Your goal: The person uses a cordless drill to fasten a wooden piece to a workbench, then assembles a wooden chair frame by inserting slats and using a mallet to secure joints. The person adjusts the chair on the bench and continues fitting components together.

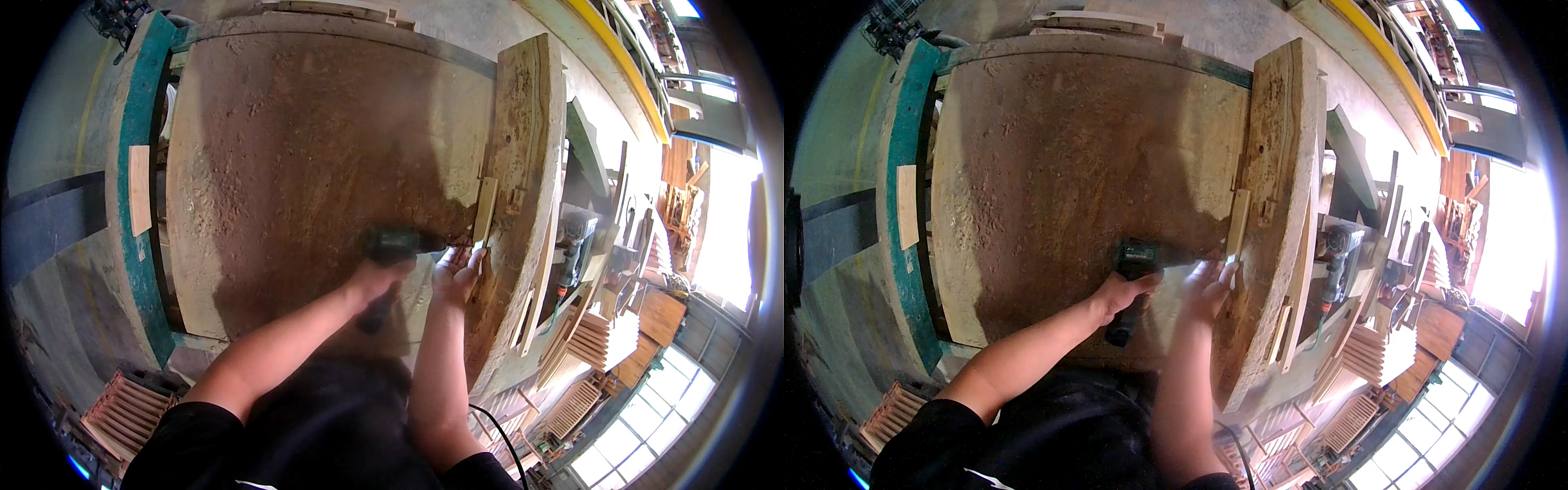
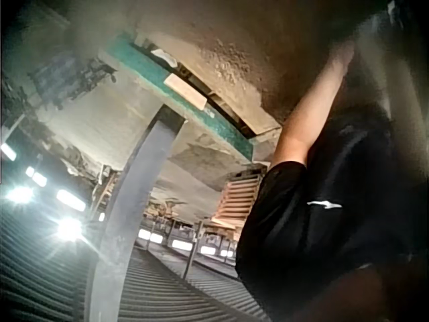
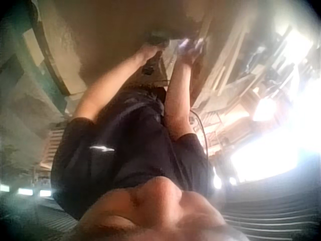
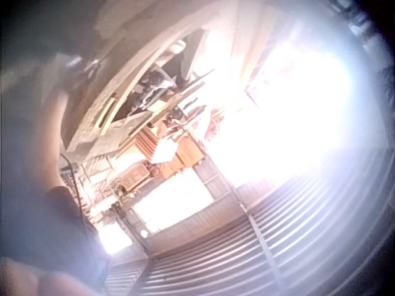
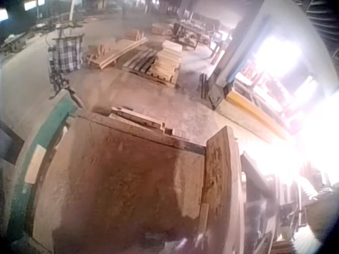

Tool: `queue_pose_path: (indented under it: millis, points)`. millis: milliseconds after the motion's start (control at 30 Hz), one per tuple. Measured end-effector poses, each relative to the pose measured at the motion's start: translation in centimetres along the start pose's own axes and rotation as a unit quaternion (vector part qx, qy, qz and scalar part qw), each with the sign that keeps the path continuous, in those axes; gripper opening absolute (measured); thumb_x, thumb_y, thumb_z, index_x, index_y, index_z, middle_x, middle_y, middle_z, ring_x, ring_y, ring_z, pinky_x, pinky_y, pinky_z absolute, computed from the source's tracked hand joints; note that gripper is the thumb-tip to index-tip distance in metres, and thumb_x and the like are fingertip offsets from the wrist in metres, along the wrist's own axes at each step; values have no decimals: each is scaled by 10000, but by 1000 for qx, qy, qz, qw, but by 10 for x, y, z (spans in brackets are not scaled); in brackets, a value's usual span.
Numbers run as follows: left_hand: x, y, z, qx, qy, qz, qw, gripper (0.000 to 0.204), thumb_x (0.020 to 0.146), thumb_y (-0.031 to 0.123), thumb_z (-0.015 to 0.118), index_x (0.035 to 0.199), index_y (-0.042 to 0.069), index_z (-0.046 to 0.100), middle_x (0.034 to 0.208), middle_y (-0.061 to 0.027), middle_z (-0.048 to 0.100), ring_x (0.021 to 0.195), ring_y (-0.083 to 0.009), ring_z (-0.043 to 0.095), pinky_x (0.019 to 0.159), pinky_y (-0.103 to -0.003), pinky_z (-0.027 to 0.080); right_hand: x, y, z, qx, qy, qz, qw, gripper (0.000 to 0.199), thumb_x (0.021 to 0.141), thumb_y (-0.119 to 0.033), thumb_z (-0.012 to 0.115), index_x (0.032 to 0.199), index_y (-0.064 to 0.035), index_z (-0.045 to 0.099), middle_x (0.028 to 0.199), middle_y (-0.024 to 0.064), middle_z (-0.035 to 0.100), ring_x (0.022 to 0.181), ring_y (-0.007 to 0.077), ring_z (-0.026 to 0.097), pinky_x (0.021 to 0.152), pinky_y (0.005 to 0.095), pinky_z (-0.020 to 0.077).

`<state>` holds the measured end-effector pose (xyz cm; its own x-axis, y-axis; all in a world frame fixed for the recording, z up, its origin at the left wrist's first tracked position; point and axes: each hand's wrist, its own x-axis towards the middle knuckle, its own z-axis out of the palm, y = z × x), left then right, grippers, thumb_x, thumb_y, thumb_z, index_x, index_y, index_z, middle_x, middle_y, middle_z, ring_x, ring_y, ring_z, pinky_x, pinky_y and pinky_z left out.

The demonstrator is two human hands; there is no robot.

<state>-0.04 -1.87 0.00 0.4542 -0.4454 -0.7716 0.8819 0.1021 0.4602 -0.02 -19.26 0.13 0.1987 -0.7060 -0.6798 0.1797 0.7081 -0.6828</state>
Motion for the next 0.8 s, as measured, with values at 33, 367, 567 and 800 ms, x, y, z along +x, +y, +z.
queue_pose_path:
  millis: [33, 367, 567, 800]
  points:
    - [-1, 2, 0, -8, -8, -12, 1000, 278, 863, 361, 821, 882, 120, 685, 783, 6, 659, 651, -115, 593, 621, -299, 486, 1, 1, -5, -50, -16, -18, 998, 569, 1049, -371, 560, 1501, -53, 423, 1549, 125, 440, 1407, 213, 428, 1185, 337, 317]
    - [1, -1, 4, -30, -16, 6, 999, 282, 869, 353, 818, 967, 119, 694, 838, 0, 673, 650, -106, 596, 602, -297, 494, 13, -6, -8, 103, 53, 37, 993, 422, 977, -272, 685, 1276, 15, 609, 1335, 156, 639, 1248, 259, 597, 1055, 387, 513]
    - [1, 4, 2, -38, -42, -17, 998, 296, 871, 360, 817, 991, 115, 702, 876, 3, 690, 674, -105, 604, 626, -290, 497, 16, -8, -27, 27, -36, 26, 999, 524, 1005, -266, 641, 1400, 40, 481, 1517, 181, 469, 1395, 292, 466, 1149, 423, 444]
    - [1, -1, 1, -35, -35, -22, 999, 303, 858, 357, 830, 954, 103, 696, 842, 0, 687, 648, -111, 604, 599, -301, 511, 23, -3, -39, 59, -62, 23, 996, 619, 1014, -309, 619, 1504, -16, 377, 1591, 166, 367, 1450, 294, 383, 1206, 426, 368]
